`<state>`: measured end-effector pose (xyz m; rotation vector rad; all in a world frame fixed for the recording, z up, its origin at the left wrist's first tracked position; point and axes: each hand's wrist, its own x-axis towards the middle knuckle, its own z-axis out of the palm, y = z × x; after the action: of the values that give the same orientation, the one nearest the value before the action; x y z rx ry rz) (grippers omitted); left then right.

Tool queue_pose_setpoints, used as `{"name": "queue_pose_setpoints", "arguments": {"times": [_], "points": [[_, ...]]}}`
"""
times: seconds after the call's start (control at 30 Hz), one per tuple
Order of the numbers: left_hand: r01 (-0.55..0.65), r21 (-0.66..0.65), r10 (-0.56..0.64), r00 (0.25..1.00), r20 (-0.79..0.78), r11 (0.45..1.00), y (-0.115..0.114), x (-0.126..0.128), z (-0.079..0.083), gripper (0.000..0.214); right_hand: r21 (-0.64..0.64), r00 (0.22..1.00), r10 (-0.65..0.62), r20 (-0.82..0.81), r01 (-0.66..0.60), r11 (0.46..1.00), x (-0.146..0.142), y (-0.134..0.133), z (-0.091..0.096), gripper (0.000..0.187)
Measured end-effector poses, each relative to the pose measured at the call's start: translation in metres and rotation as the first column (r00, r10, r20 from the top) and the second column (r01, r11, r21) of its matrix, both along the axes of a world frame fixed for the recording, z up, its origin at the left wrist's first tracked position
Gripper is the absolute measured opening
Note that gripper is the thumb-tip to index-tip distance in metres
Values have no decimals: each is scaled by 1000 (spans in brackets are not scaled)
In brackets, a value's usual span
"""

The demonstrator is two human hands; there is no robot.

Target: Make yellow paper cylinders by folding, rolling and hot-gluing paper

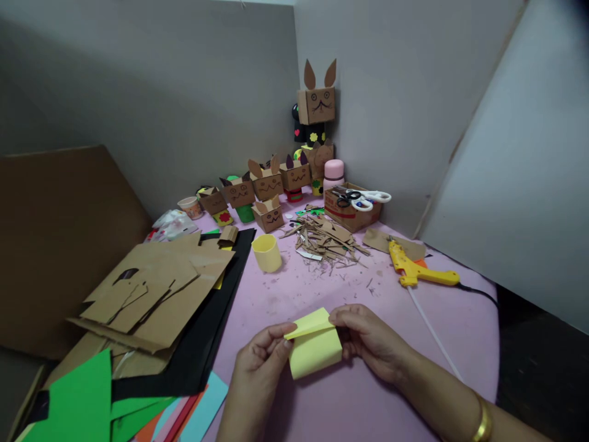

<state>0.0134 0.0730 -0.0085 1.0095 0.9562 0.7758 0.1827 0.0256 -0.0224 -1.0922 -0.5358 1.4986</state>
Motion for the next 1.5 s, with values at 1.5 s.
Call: {"name": "queue_pose_setpoints", "arguments": {"times": [1.5], "points": [[-121, -160, 144, 979, 142, 980, -13, 14, -2, 42, 131, 997, -49, -62, 57, 990, -8, 1, -2, 40]]}}
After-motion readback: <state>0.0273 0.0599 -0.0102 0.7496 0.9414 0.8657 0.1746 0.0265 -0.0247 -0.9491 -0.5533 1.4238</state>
